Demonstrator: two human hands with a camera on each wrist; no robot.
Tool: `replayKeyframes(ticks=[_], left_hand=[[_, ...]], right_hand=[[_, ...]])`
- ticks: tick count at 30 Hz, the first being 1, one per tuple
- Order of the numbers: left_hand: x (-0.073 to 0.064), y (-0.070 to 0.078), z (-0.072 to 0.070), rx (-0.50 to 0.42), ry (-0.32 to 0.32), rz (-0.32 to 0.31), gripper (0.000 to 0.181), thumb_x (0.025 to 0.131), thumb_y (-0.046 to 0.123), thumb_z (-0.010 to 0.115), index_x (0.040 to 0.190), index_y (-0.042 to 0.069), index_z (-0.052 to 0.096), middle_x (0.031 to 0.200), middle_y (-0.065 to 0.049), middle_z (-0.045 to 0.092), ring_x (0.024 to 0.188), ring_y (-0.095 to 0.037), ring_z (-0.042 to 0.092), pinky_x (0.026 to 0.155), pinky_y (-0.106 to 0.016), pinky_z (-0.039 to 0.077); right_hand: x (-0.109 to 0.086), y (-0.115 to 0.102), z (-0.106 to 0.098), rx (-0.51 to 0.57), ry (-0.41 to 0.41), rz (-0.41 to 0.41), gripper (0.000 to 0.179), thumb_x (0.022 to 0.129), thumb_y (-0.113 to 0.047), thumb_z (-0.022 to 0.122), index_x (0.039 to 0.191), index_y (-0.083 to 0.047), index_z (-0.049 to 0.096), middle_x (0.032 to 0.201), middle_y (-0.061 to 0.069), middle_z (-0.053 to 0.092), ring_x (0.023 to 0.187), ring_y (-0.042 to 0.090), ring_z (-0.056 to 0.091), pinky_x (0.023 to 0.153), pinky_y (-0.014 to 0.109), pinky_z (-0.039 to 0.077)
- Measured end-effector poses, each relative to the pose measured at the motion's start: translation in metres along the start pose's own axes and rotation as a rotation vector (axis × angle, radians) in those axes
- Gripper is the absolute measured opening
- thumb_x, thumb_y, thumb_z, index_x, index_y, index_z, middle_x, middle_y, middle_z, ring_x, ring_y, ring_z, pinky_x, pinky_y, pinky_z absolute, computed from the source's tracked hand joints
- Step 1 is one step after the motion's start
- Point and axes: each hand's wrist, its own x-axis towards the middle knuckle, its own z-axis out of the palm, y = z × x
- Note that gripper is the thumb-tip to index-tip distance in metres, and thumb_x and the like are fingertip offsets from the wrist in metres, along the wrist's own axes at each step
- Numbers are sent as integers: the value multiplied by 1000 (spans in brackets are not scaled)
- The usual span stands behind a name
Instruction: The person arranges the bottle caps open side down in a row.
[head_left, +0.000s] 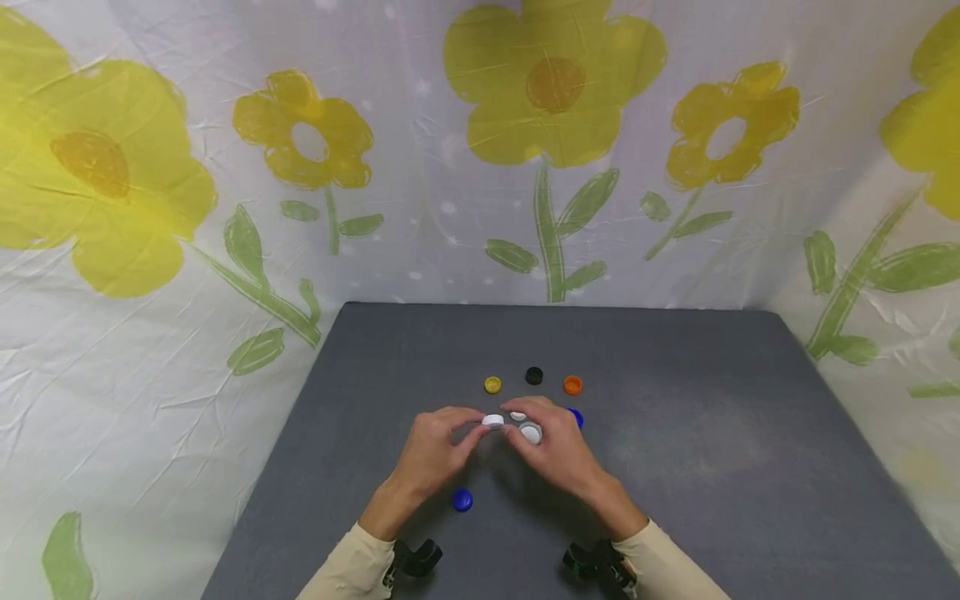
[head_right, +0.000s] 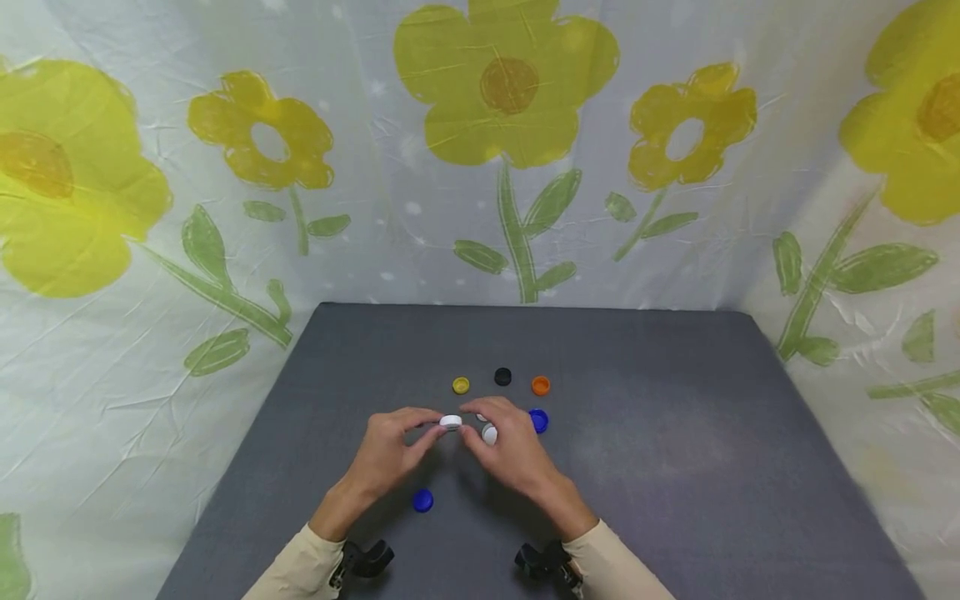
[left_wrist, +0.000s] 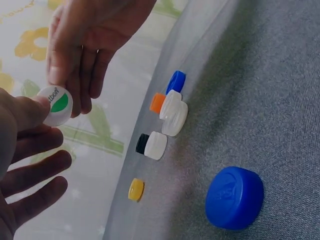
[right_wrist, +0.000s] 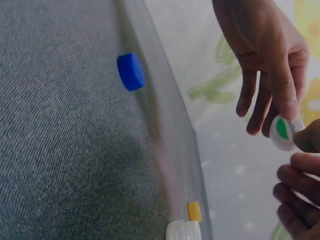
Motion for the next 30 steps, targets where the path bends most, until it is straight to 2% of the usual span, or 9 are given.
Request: replayKeyframes(ticks=[5,11,14,17,19,21,26,30], left_hand=[[-1,2,0,-116,18,-102,13,84,16,83,95,12,79,92,3,78,80,-4,72,70,-29,59],[-4,5,-3,-291,-12,-252,10,88,22,80,96,18,79,90,10,77,77,-1,69,68,-25,58],[-5,5,-5,-333,-24,-302,10,89,28,78,96,21,78,90,12,76,77,-2,69,70,-26,57],[-5,5,-5,-335,-45,-318,12,90,31,76,97,20,78,91,11,76,78,-3,69,71,-28,58],[-6,5,-5,-321,-63,-314,14,92,31,75,99,19,78,93,10,76,79,-2,69,71,-29,58],[-7,4,-5,-293,-74,-284,17,93,29,73,104,17,77,98,8,77,82,-3,70,72,-30,58],[-7,1,-2,-219,-71,-129,25,93,19,72,116,9,74,111,-2,75,91,-8,72,77,-32,60],[-7,1,-3,-172,-83,-28,32,88,12,77,119,7,72,118,-3,73,101,-12,72,80,-32,59]], right_hand=[[-2,2,1,-10,37,-127,41,83,-16,81,123,-12,69,120,-2,70,115,17,65,91,40,56],[0,-1,2,15,68,-215,44,82,-13,83,123,-11,69,120,0,70,116,18,64,95,40,55],[1,-2,2,13,91,-255,44,79,-10,84,121,-11,70,118,-1,71,114,18,65,96,38,54],[0,-2,3,11,99,-281,44,76,-7,85,118,-12,71,116,-1,71,113,18,65,96,37,53],[-1,-1,3,12,90,-281,43,77,-7,85,117,-12,71,116,0,72,112,18,65,96,37,53],[-2,-1,3,4,84,-266,41,78,-9,85,117,-12,71,116,0,72,112,18,65,95,38,53],[-6,0,1,-25,71,-223,36,82,-16,83,117,-13,72,116,-1,72,114,18,65,94,42,54],[-7,0,0,-34,48,-206,34,85,-19,81,117,-14,71,117,-2,71,117,18,64,97,43,53]])
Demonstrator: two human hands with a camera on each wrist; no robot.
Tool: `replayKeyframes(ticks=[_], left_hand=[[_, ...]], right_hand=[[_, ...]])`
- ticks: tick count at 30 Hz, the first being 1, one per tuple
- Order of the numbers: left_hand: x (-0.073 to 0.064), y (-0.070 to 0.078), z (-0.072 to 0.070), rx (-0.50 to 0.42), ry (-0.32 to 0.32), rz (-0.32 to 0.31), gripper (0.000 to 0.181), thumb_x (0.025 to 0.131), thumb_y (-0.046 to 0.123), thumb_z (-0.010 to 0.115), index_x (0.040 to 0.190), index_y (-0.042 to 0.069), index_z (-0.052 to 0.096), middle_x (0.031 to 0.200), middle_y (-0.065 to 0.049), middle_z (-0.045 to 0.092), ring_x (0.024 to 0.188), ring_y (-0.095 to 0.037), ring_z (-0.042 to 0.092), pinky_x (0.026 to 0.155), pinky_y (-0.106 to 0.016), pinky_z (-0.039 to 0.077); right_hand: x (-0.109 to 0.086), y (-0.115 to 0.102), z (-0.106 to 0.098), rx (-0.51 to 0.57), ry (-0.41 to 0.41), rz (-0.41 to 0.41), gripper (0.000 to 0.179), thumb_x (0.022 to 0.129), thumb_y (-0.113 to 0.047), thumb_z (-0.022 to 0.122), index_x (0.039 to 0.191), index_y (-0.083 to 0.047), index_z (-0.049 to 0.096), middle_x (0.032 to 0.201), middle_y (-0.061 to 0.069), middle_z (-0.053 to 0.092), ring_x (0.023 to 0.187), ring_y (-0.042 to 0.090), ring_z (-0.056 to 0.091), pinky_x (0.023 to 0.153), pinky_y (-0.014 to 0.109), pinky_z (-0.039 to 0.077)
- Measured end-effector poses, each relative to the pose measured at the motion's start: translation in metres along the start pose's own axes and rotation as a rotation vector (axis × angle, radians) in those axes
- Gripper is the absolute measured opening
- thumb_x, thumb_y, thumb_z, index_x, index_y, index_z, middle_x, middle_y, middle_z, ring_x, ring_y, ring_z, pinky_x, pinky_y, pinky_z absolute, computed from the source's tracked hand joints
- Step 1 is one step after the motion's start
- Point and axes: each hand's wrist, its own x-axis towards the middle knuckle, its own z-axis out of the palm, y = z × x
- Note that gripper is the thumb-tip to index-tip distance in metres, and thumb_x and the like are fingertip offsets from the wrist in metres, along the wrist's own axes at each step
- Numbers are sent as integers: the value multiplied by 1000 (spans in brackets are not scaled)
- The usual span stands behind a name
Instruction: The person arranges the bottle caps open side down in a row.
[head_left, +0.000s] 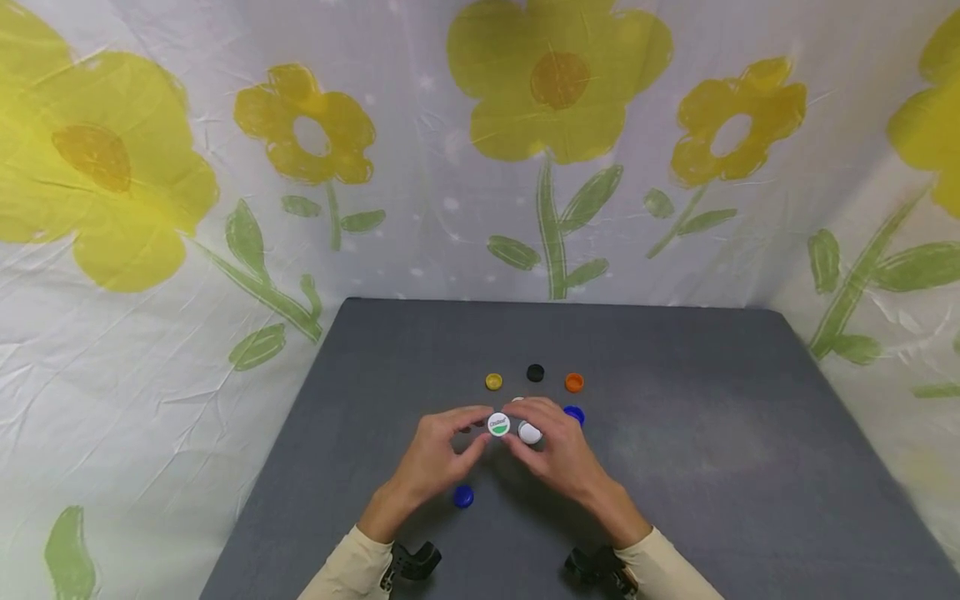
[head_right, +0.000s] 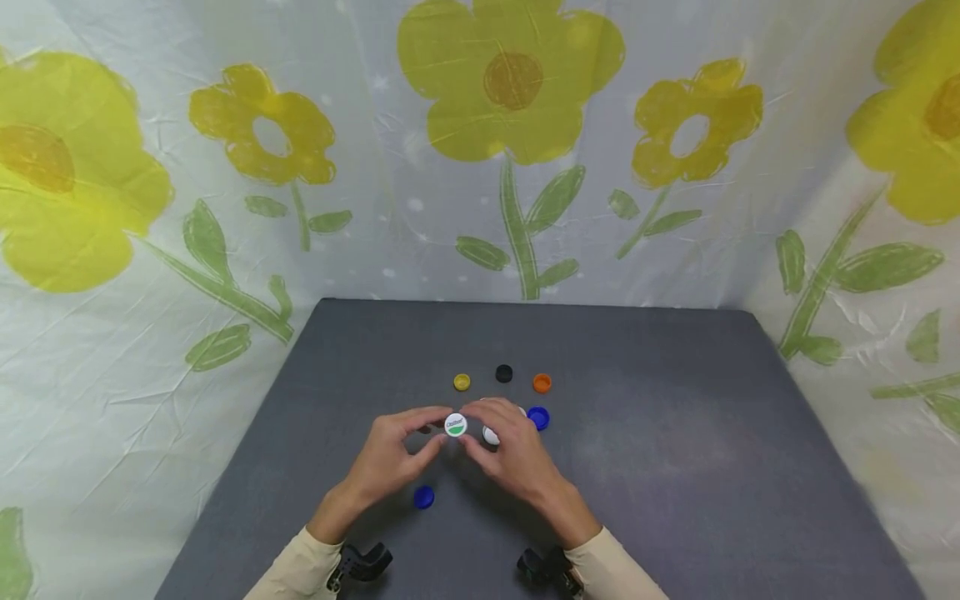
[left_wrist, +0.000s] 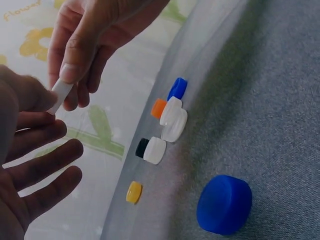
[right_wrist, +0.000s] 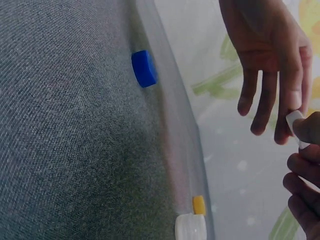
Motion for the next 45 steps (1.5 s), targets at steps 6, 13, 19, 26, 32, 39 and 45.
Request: replayKeyframes(ticks=[6,13,19,26,32,39,45], left_hand=[[-1,0,-1,93,-31,41,33,83,15,83,115,11,74,115,0,74,106,-13,70,88,-33,57],[-4,-4,-2,199,-89,116,29,82,21,84,109,14,76,106,4,76,100,-11,70,87,-33,57],[-8,-3,-3,258,-178,102,27,82,25,85,106,16,77,102,7,76,99,-10,69,88,-33,56],[-12,-3,-1,302,-280,102,24,84,28,83,104,17,76,100,6,76,99,-11,68,89,-36,55],[-17,-4,3,350,-342,100,20,85,30,81,102,19,76,98,8,75,98,-11,67,88,-35,54],[-24,-7,11,407,-391,103,17,85,30,80,99,20,76,97,8,74,103,-15,65,89,-36,54],[-30,-9,18,436,-410,110,16,85,29,80,96,19,76,95,6,74,102,-16,66,87,-38,54]], right_hand=[[-3,-2,-2,-3,-51,29,34,84,-21,82,117,-16,71,116,-4,72,116,17,64,99,44,52],[-9,-3,-1,-10,-106,13,32,85,-21,81,116,-15,72,115,-3,72,114,17,65,96,41,53],[-15,-4,2,-21,-168,24,30,85,-21,80,113,-14,74,116,-1,71,114,14,64,96,38,53],[-21,-4,7,-51,-212,14,31,83,-23,82,111,-11,75,116,-1,71,113,16,65,94,38,53],[-26,-4,12,-88,-287,19,31,84,-27,82,110,-11,76,117,3,71,113,17,65,95,39,52],[-32,-5,17,-151,-355,16,24,86,-29,79,106,-16,77,118,1,71,114,16,64,96,39,51],[-36,-6,20,-166,-419,48,24,87,-31,78,105,-16,77,119,-1,70,114,15,62,98,39,50]])
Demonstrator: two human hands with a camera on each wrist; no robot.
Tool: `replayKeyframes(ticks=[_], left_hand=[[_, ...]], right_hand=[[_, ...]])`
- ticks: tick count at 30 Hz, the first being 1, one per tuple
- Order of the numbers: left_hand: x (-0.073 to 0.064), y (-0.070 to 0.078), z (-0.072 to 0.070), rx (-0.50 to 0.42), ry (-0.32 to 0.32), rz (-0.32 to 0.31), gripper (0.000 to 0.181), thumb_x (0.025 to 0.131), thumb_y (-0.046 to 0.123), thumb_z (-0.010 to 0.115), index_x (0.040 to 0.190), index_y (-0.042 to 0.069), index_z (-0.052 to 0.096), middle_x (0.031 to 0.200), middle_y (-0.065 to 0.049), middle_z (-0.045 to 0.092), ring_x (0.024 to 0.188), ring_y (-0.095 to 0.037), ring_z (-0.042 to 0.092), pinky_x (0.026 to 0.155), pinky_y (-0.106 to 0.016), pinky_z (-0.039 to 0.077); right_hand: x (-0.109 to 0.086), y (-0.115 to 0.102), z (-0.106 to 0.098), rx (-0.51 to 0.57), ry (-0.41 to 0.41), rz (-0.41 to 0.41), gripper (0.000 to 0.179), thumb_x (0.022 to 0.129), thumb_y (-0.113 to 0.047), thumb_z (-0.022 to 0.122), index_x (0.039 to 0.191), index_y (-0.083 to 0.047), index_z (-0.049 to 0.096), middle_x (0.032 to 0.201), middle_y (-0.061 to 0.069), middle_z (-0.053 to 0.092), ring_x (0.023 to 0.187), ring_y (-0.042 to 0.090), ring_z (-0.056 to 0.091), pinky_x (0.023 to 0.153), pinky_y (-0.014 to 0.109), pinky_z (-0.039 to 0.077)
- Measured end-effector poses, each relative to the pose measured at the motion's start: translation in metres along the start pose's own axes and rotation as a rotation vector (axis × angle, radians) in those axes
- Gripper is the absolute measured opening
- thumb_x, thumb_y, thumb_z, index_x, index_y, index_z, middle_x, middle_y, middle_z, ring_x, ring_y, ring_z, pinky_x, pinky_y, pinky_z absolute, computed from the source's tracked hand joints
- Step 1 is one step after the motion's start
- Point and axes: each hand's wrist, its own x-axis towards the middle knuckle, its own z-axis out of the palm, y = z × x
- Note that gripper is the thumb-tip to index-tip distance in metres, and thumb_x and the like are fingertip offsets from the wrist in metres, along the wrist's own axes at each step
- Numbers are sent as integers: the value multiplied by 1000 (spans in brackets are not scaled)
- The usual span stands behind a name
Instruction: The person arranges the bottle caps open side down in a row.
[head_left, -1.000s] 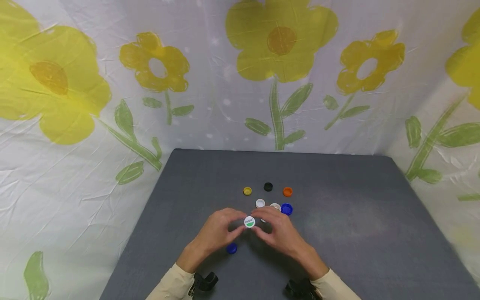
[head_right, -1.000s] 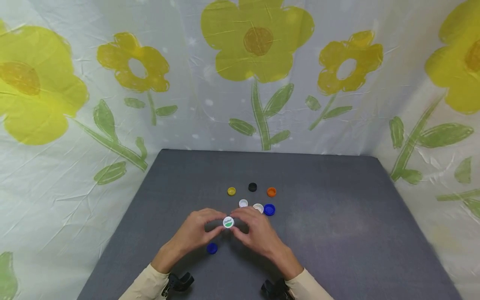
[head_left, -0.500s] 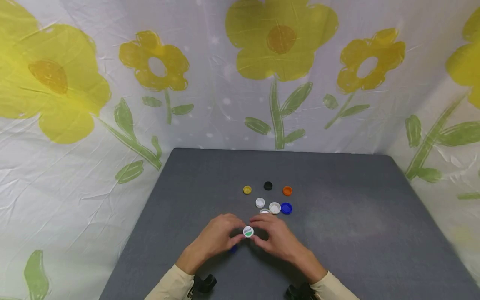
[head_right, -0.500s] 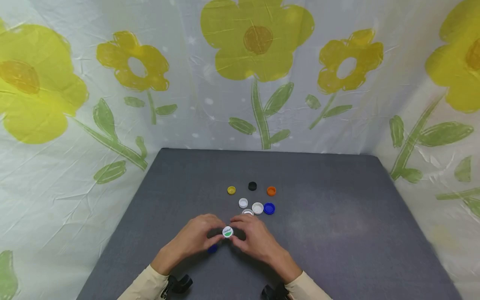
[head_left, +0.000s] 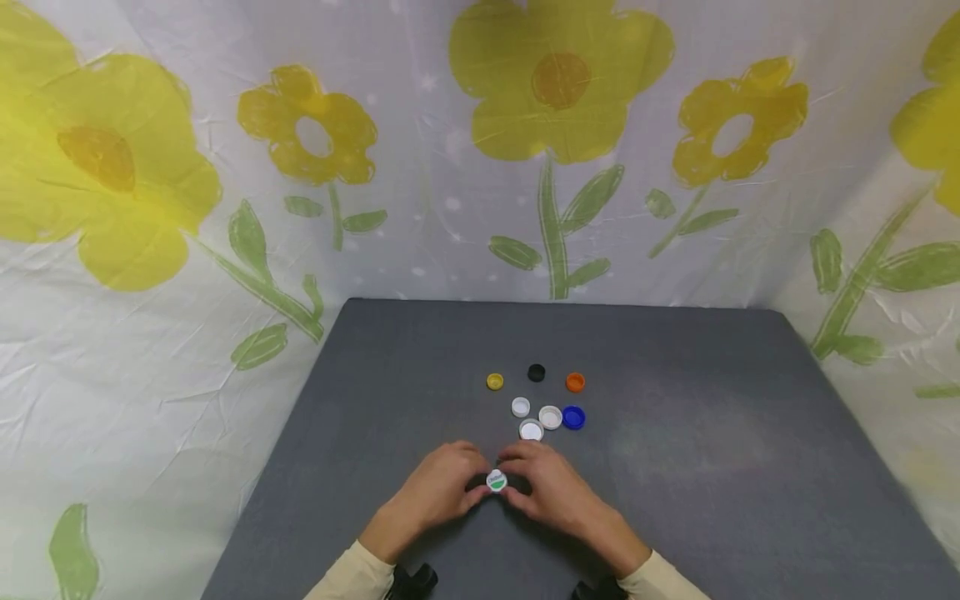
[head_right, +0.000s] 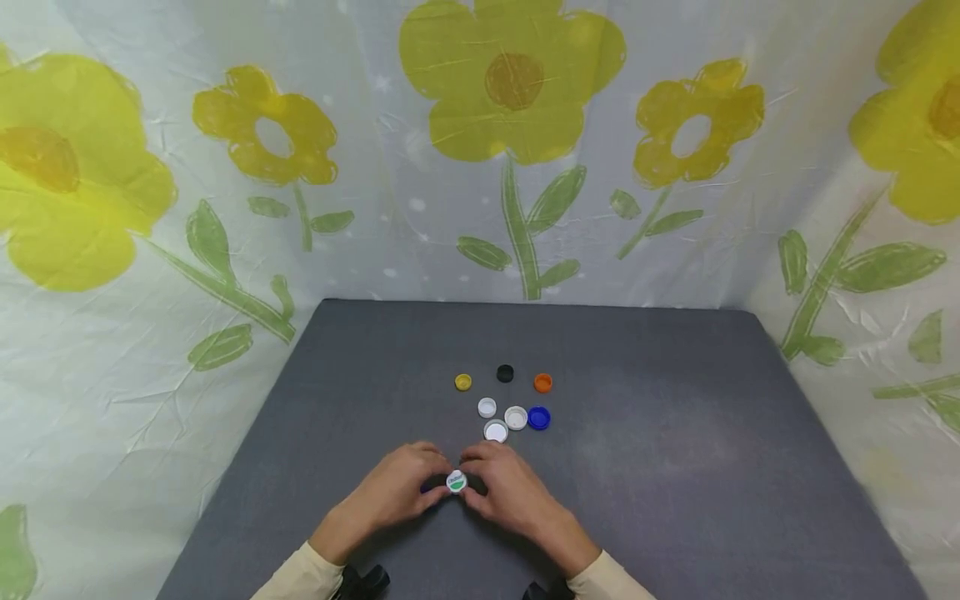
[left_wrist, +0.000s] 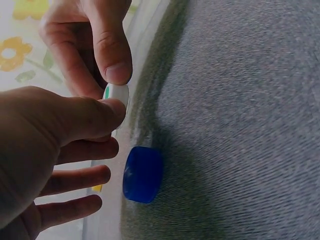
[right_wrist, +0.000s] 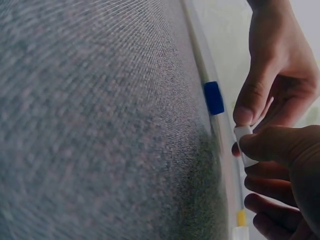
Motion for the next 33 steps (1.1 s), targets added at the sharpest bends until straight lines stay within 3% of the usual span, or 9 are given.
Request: replayKeyframes(ticks=[14,20,27,33], left_hand=[[-5,5,9,32,-26,4,16,83,30,81,96,20,78,101,8,74,108,-19,63,92,-36,53],[-6,8,11,68,-59,-30,20,83,35,81,97,21,79,114,1,73,111,-21,62,90,-41,55],[-4,7,4,52,-65,-59,29,83,37,80,105,18,77,115,0,72,111,-20,63,91,-42,54],[3,0,-8,91,-26,-72,31,85,37,77,107,16,76,111,2,73,107,-18,65,90,-41,54]], right_hand=[[-3,-5,4,6,-68,7,24,86,-30,78,103,-13,78,122,2,68,116,17,61,99,40,50],[-6,-4,9,0,-82,18,25,86,-31,78,104,-14,79,125,1,67,117,16,60,98,39,51],[-5,-3,3,6,-84,37,28,85,-31,79,106,-13,78,126,3,67,119,18,60,99,41,50],[0,6,-11,-29,-37,56,31,84,-29,79,109,-11,76,126,3,67,121,20,60,103,41,48]])
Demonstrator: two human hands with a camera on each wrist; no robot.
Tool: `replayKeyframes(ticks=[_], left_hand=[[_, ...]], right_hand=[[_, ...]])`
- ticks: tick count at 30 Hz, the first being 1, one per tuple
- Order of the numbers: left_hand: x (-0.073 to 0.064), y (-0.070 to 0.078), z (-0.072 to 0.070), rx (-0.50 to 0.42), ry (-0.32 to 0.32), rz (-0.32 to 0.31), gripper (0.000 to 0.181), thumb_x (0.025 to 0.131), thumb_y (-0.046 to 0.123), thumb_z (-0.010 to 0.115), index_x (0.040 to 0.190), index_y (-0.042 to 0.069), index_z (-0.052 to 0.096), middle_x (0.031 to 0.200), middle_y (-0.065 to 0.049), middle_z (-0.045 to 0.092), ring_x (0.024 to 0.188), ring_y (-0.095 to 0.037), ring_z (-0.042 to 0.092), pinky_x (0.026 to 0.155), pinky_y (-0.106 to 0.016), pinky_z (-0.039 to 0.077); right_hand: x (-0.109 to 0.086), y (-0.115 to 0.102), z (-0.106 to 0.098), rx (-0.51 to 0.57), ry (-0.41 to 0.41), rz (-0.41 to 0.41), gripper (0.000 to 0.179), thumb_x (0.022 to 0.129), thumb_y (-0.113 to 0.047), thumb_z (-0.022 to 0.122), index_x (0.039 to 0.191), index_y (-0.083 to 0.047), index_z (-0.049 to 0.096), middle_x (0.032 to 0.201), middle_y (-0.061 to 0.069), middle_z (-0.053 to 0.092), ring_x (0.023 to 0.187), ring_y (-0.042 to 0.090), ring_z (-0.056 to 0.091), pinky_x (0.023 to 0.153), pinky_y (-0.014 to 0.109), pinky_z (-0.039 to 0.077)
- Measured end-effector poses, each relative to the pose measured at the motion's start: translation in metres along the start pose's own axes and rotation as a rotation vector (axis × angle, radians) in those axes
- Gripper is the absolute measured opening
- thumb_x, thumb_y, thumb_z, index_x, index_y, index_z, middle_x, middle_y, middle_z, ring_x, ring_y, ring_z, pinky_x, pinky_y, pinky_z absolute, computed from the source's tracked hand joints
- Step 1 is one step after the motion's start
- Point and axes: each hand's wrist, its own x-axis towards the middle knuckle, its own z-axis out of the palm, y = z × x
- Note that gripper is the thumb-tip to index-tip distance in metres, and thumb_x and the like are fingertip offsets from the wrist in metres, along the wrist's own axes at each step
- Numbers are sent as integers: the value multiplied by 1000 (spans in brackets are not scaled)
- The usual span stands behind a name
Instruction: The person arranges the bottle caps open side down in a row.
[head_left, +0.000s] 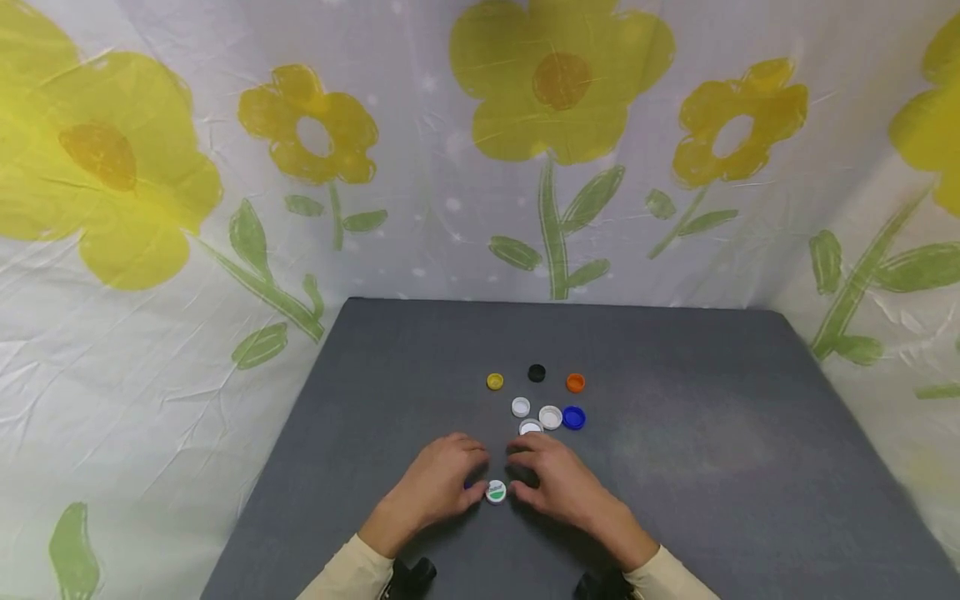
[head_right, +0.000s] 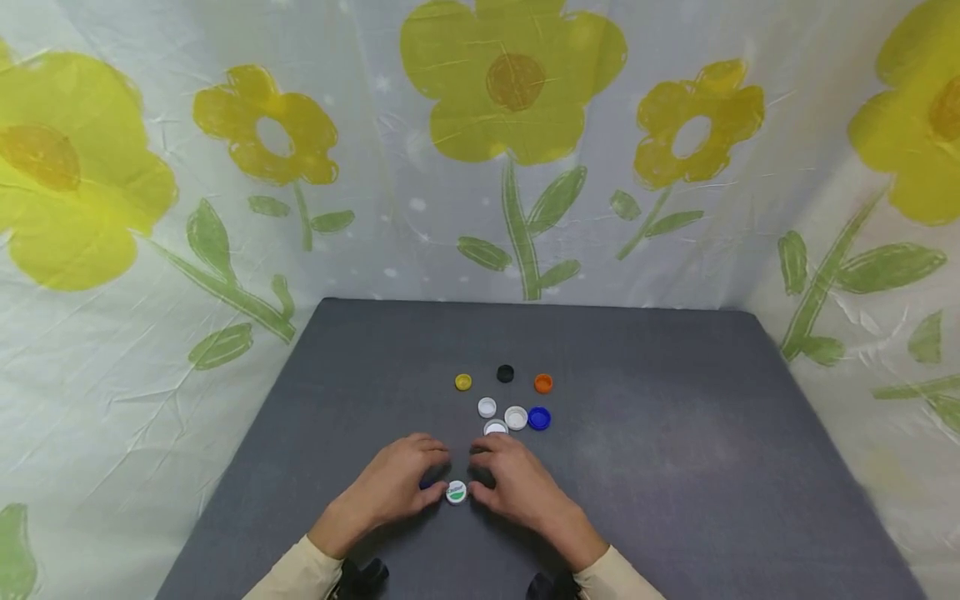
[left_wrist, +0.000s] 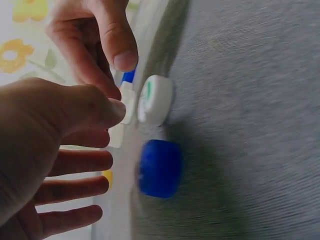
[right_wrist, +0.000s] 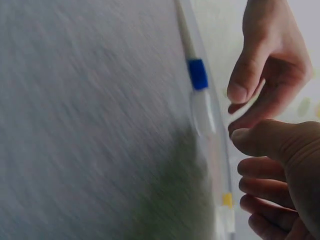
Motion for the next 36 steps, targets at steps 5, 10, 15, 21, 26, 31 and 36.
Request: replayKeyframes(ticks=[5,10,15,21,26,31,36], left_hand=[[11,-5,-7,17,22,-20,32,85,37,77,110,15,75,109,3,74,104,-18,67,88,-41,55],[23,-7,-12,24,45,-24,32,86,37,76,110,16,75,108,3,74,103,-17,68,86,-40,56],[37,-7,-14,24,55,-23,31,87,36,76,111,16,75,107,4,75,102,-17,68,84,-40,56],[52,-7,-9,27,30,-39,28,87,36,75,107,16,76,99,4,75,93,-17,69,77,-38,57],[63,-6,-2,28,-9,-49,24,87,38,76,101,18,76,87,4,73,82,-17,68,68,-37,55],[72,-4,4,45,-40,-62,23,86,39,77,96,19,76,82,3,72,77,-17,68,63,-38,54],[79,-2,9,44,-81,-78,21,86,39,77,92,20,74,80,3,69,73,-16,66,60,-37,53]], right_hand=[[3,13,-9,-40,71,-13,34,82,-27,81,110,-9,76,124,6,69,119,23,62,101,42,50],[6,26,-17,-70,114,-12,36,80,-27,82,110,-8,76,122,8,69,116,25,63,98,43,52],[10,36,-26,-84,125,1,37,79,-23,83,112,-7,75,121,9,69,115,26,63,95,45,53],[15,47,-32,-94,93,13,36,79,-20,83,112,-6,75,123,12,68,117,28,62,94,47,52],[20,54,-33,-127,82,-12,35,79,-22,83,109,-6,76,124,12,67,117,29,61,95,47,52],[23,61,-31,-152,57,-31,38,78,-23,84,110,-5,75,126,13,66,118,29,60,97,46,51],[26,63,-29,-133,21,-35,38,78,-22,83,111,-6,75,128,14,65,119,28,59,97,45,51]])
